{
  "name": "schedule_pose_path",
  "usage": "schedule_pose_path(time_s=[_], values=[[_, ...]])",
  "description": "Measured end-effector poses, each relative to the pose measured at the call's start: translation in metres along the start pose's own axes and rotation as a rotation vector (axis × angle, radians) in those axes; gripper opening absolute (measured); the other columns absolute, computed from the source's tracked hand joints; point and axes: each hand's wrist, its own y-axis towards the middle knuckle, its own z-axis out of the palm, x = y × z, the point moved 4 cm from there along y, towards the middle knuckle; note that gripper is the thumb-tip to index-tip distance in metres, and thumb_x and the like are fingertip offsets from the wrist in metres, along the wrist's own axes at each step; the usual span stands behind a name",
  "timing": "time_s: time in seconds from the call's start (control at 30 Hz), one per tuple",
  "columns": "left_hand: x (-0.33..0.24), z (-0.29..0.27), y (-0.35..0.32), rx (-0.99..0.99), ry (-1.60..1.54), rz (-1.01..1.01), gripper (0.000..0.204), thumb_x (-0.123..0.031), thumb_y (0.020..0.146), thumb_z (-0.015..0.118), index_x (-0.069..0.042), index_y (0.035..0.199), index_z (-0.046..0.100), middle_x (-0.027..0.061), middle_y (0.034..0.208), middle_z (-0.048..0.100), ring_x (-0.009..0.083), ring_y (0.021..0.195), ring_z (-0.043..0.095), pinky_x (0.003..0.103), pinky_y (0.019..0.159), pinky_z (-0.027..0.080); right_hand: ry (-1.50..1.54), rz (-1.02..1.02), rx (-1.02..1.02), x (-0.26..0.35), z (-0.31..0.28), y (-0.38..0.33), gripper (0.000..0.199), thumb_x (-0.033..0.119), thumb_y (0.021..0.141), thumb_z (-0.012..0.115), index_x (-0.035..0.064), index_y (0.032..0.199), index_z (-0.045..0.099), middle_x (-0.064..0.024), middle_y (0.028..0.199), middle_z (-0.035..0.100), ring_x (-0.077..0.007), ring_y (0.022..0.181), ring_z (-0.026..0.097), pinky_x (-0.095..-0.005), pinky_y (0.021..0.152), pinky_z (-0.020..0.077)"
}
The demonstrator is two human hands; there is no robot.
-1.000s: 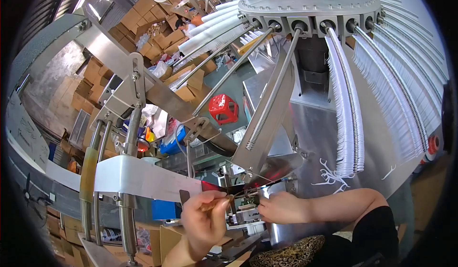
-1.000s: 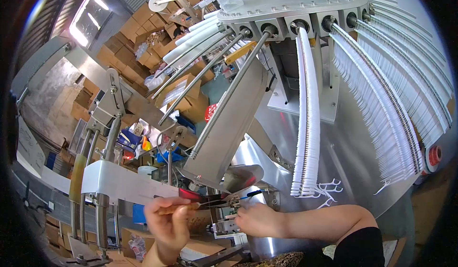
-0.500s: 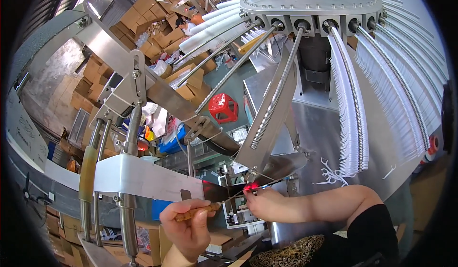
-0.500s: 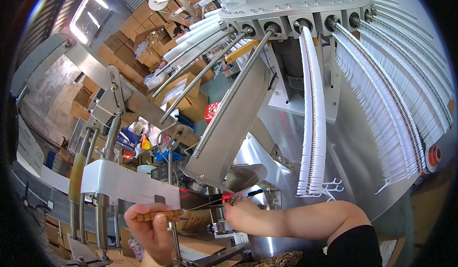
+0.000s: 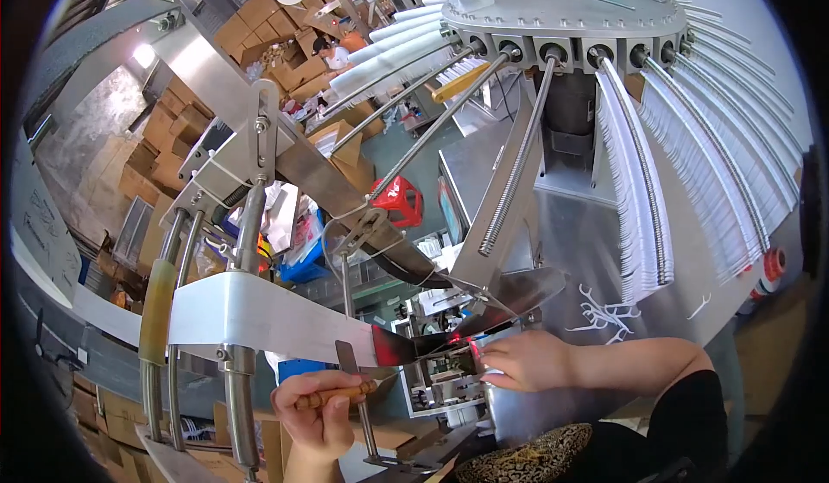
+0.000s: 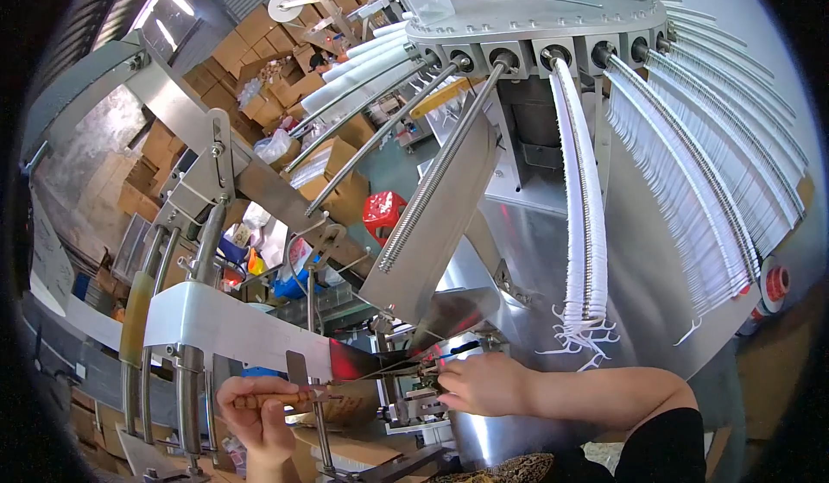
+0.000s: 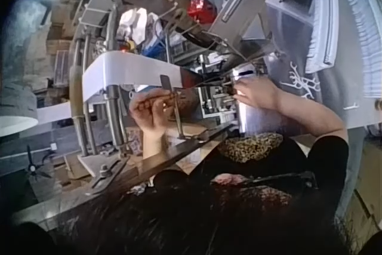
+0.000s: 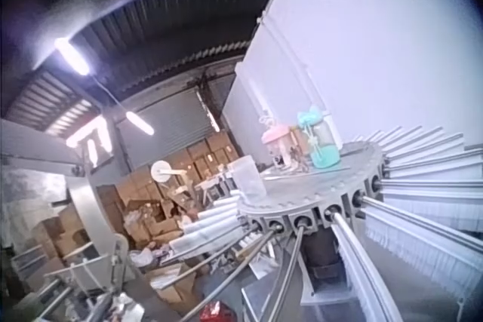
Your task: Operating a rotary packaging machine to sort and process flexible white rectangular items on a production line.
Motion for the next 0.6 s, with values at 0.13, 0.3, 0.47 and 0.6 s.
schedule_pose_path(time_s=[0.13, 0.3, 0.47, 0.6], values=[[0.001, 0.003, -0.001, -0.108, 0.019, -0.031, 0.027, 0.001, 0.081, 0.046, -0.003, 0.097, 0.024, 0.0219, 0.081, 0.055, 0.0196, 0.064, 0.059, 0.025, 0.056, 0.05, -0.019, -0.02, -0.072, 0.0, -0.001, -0.004, 0.026, 0.03, 0.081, 0.05, 0.0049, 0.082, 0.053, -0.0093, 0.086, 0.056, -0.0268, 0.07, 0.058, -0.0365, 0.057, 0.0483], [-0.007, 0.009, -0.019, -0.274, 0.013, -0.103, 0.029, -0.019, 0.085, 0.051, -0.005, 0.098, 0.028, 0.0135, 0.082, 0.052, 0.0154, 0.068, 0.053, 0.025, 0.061, 0.048, -0.041, 0.022, 0.04, -0.001, 0.001, -0.006, 0.026, 0.03, 0.08, 0.052, 0.0057, 0.089, 0.057, -0.0089, 0.094, 0.059, -0.0267, 0.078, 0.059, -0.0353, 0.063, 0.0494], [0.005, 0.009, -0.032, -0.27, 0.144, 0.068, 0.028, -0.004, 0.081, 0.052, -0.003, 0.095, 0.029, 0.0185, 0.081, 0.055, 0.0193, 0.065, 0.057, 0.025, 0.058, 0.048, 0.0, 0.014, -0.009, -0.004, -0.003, -0.015, 0.026, 0.03, 0.08, 0.053, 0.0061, 0.087, 0.058, -0.0086, 0.094, 0.059, -0.0258, 0.077, 0.059, -0.0347, 0.061, 0.0495], [-0.004, 0.017, -0.033, -0.511, 0.009, 0.209, 0.027, -0.002, 0.079, 0.057, -0.001, 0.098, 0.038, 0.0149, 0.078, 0.058, 0.0203, 0.065, 0.058, 0.023, 0.056, 0.046, 0.006, 0.044, -0.039, -0.009, -0.007, -0.023, 0.026, 0.03, 0.079, 0.053, 0.0065, 0.087, 0.059, -0.0083, 0.095, 0.059, -0.0254, 0.076, 0.059, -0.0339, 0.061, 0.0495]])
